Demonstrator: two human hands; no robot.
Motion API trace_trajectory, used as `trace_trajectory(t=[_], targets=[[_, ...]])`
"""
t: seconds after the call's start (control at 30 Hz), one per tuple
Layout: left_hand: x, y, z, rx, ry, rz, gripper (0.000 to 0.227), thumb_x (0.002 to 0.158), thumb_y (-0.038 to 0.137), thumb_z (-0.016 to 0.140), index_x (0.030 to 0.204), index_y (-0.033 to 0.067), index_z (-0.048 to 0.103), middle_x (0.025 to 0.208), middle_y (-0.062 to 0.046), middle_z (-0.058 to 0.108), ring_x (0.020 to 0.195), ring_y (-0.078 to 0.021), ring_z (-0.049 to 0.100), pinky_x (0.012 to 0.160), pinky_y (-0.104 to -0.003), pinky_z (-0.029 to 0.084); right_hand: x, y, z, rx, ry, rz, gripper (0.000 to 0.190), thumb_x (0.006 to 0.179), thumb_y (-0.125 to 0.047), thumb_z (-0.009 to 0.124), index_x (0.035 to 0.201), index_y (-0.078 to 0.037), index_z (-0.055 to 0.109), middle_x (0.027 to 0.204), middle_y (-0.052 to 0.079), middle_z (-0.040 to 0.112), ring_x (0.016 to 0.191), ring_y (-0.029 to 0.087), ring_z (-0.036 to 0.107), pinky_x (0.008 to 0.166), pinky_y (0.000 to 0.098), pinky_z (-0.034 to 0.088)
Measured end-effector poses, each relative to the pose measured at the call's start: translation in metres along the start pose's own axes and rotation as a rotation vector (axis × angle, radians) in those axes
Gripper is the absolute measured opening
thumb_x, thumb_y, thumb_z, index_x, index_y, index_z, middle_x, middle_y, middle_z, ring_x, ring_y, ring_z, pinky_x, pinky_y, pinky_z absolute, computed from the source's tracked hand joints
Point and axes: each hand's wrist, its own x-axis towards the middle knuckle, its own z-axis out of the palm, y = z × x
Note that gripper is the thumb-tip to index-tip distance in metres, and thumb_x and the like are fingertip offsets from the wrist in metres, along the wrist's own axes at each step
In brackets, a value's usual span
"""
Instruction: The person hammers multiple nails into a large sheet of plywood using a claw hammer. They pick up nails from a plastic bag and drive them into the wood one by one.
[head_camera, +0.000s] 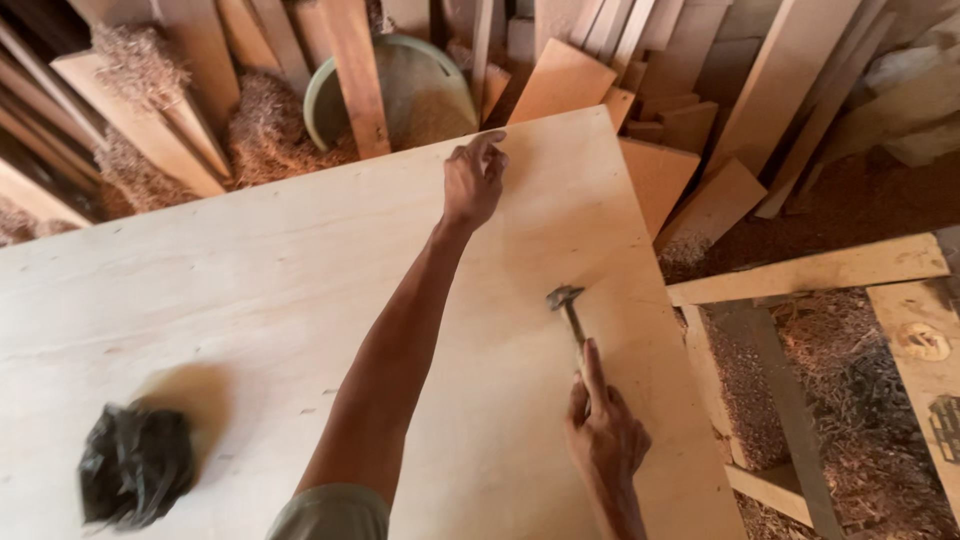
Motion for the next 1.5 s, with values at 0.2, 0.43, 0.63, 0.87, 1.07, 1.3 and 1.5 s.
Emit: trace_trajectory(t=[0.2,0.43,0.63,0.87,1.07,1.3,1.5], targets=[[0.032,-0.032,0.047,0.026,0.051,0.019,0.01,0.088,0.004,0.066,0.093,0.0069,0.074,0.089,-0.009,0.075,0.086,-0.0294,0.072,0.082,-0.04,0.056,0.004,0.003,0.005,-0.008,0.007,-0.004,0.059,0.094,-0.031,0.064,0.15,-0.039,0.048,0.082,0.002,0.076,0.055,0.025,0.07,0.047,0.0425,0.052],[0.03,-0.039,0.048,0.063,0.069,-0.033,0.012,0.089,0.002,0.067,0.096,0.0061,0.076,0.09,-0.01,0.076,0.085,-0.0314,0.07,0.081,-0.041,0.055,0.01,0.004,0.003,0.057,-0.014,-0.024,0.059,0.093,-0.029,0.065,0.15,-0.031,0.049,0.08,0.001,0.076,0.053,0.02,0.069,0.044,0.0385,0.051],[0.028,-0.036,0.049,0.054,0.125,0.013,0.013,0.089,0.003,0.069,0.099,0.0067,0.076,0.096,-0.011,0.076,0.091,-0.033,0.071,0.084,-0.041,0.056,0.045,0.002,-0.004,0.355,-0.116,0.002,0.058,0.097,-0.034,0.066,0.152,-0.02,0.053,0.068,0.003,0.074,0.048,0.012,0.065,0.042,0.0335,0.051],[0.028,-0.033,0.048,0.083,0.137,-0.012,0.012,0.091,0.004,0.069,0.1,0.0063,0.076,0.098,-0.012,0.076,0.094,-0.0336,0.071,0.085,-0.042,0.057,0.12,-0.037,-0.005,0.608,-0.134,0.091,0.058,0.098,-0.033,0.062,0.15,-0.01,0.05,0.07,-0.002,0.07,0.044,0.007,0.056,0.04,0.0304,0.047],[0.029,-0.028,0.046,0.096,0.127,-0.011,0.013,0.091,0.007,0.07,0.1,0.0081,0.078,0.101,-0.01,0.078,0.098,-0.0306,0.072,0.087,-0.041,0.057,0.162,-0.06,-0.01,0.663,-0.034,-0.044,0.056,0.102,-0.03,0.062,0.152,-0.006,0.052,0.065,0.002,0.059,0.052,0.006,0.048,0.046,0.0288,0.039],[0.032,-0.028,0.048,0.145,0.117,-0.05,0.01,0.09,0.012,0.074,0.098,0.0135,0.08,0.097,-0.007,0.078,0.101,-0.0272,0.07,0.09,-0.041,0.055,0.186,-0.07,-0.004,0.603,-0.082,-0.016,0.055,0.102,-0.029,0.06,0.152,-0.007,0.05,0.057,0.002,0.056,0.045,0.008,0.046,0.042,0.0308,0.035],[0.029,-0.029,0.05,0.149,0.118,-0.043,0.012,0.092,0.015,0.074,0.101,0.0169,0.08,0.097,-0.004,0.077,0.103,-0.0247,0.067,0.095,-0.041,0.05,0.199,-0.076,0.004,0.657,0.066,-0.189,0.054,0.105,-0.028,0.061,0.152,-0.003,0.05,0.07,-0.003,0.067,0.051,0.007,0.053,0.044,0.0293,0.041]])
